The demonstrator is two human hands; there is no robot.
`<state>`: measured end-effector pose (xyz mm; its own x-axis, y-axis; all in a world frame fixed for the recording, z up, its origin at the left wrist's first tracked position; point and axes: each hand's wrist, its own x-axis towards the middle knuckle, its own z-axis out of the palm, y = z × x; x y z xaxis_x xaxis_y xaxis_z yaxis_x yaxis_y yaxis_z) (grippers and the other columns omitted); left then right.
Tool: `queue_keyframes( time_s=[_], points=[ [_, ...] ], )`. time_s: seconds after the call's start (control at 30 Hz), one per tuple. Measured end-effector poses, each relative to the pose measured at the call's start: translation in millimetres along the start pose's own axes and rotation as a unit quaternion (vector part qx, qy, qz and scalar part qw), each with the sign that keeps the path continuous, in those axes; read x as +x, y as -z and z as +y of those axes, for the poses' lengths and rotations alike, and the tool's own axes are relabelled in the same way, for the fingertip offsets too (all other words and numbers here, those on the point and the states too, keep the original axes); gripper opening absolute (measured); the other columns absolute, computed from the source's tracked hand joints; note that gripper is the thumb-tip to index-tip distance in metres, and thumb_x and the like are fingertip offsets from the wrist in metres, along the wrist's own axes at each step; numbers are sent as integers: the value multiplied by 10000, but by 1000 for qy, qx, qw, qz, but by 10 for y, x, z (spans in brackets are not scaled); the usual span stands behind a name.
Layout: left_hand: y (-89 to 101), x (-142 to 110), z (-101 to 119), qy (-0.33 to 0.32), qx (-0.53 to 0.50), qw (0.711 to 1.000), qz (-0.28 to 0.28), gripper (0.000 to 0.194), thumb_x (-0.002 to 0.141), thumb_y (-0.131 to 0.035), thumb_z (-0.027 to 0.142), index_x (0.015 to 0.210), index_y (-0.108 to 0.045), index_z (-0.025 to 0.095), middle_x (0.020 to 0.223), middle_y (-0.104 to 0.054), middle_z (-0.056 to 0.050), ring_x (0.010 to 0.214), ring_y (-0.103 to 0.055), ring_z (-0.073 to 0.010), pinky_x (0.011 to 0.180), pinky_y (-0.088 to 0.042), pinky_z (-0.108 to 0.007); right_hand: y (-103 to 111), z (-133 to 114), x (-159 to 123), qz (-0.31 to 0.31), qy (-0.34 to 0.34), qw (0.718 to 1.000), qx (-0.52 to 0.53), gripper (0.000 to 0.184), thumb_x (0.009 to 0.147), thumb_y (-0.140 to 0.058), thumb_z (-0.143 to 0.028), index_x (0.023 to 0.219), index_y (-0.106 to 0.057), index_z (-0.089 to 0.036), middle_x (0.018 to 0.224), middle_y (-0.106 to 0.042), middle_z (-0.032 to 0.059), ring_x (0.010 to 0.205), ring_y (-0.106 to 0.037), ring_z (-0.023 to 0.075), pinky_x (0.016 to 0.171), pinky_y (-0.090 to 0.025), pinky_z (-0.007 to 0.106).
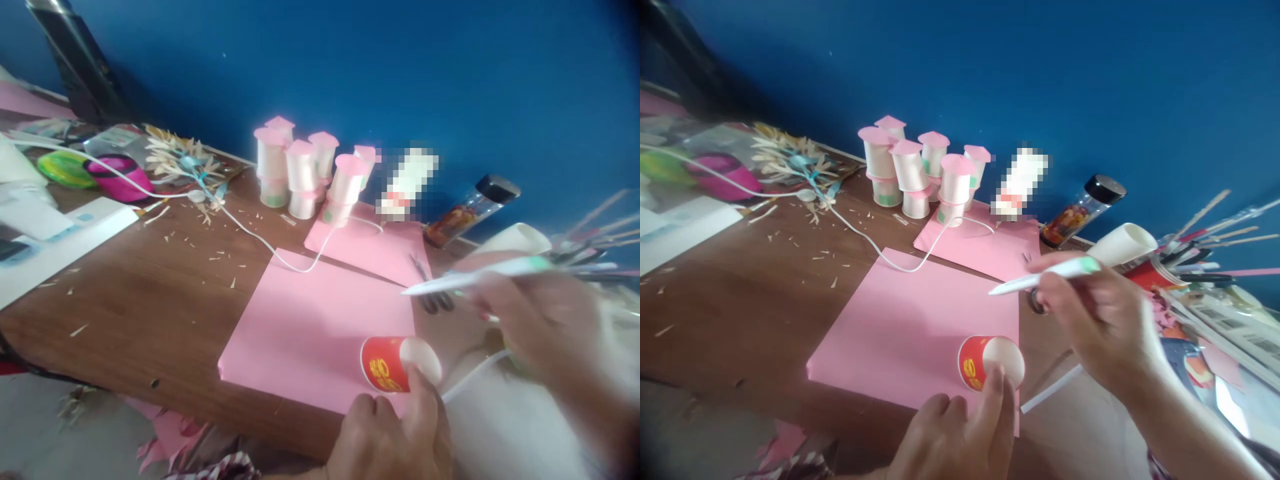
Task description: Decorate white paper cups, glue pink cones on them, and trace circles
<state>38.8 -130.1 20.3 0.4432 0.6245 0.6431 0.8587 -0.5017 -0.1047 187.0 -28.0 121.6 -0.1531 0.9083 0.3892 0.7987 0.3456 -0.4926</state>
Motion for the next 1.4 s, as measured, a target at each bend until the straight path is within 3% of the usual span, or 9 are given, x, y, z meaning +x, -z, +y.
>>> queue_keyframes(
  time_s=[0.1,0.2,0.33,0.57,0.73,0.9,1.17,1.4],
  points=[
    [47,16,-68,-5,-25,1000,0,260,775,-623,176,1023,-700,174,1077,-702,-120,385,-424,-62,326,-310,-273,-293,-168,242,-168,33,985,26,192,898,-509,-370,847,-642,-241,587,-609,-38,500,-549,122,458,-406,243],
    [80,13,-122,4,-80,997,4,284,741,-659,134,1021,-698,169,1099,-693,-139,407,-434,-50,343,-322,-248,-515,-329,353,-327,82,941,38,216,914,-472,-314,769,-593,-210,668,-625,-33,575,-561,113,529,-428,226],
    [90,9,-116,1,-60,998,1,257,794,-618,185,1036,-696,152,1068,-699,-115,408,-453,-58,351,-331,-245,-703,-443,332,-441,142,885,43,251,922,-470,-295,699,-537,-199,641,-588,-36,575,-532,112,546,-380,230],
    [110,14,-79,-2,-45,999,-19,267,837,-530,180,1043,-699,177,1051,-698,-77,400,-473,-69,360,-368,-261,-818,-487,216,-479,182,856,-65,288,917,-499,-310,664,-427,-193,590,-495,-57,525,-440,90,505,-224,247],
    [98,7,-47,20,-68,997,-19,255,823,-528,196,1003,-708,183,1031,-700,-71,389,-468,-74,341,-327,-263,-816,-473,180,-478,198,850,-96,303,918,-486,-294,653,-380,-192,562,-423,-65,486,-362,76,494,-145,272],
    [72,2,-5,28,-70,997,-16,262,807,-534,198,1002,-707,168,1030,-693,-92,391,-463,-70,340,-291,-268,-834,-425,151,-469,221,850,-95,276,910,-482,-290,666,-398,-192,560,-424,-63,483,-352,75,498,-132,277],
    [88,6,-50,12,-48,999,-13,224,851,-537,238,983,-708,179,1008,-687,-61,393,-456,-58,360,-301,-257,-824,-501,204,-513,207,825,-111,283,921,-458,-296,671,-385,-185,593,-473,-48,520,-403,73,504,-145,271],
    [73,8,-18,42,-49,998,2,207,856,-545,265,929,-720,184,974,-698,-45,379,-454,-70,355,-292,-270,-833,-494,209,-522,215,817,-113,281,923,-460,-288,670,-393,-186,600,-483,-42,527,-405,77,505,-155,268]
  ],
)
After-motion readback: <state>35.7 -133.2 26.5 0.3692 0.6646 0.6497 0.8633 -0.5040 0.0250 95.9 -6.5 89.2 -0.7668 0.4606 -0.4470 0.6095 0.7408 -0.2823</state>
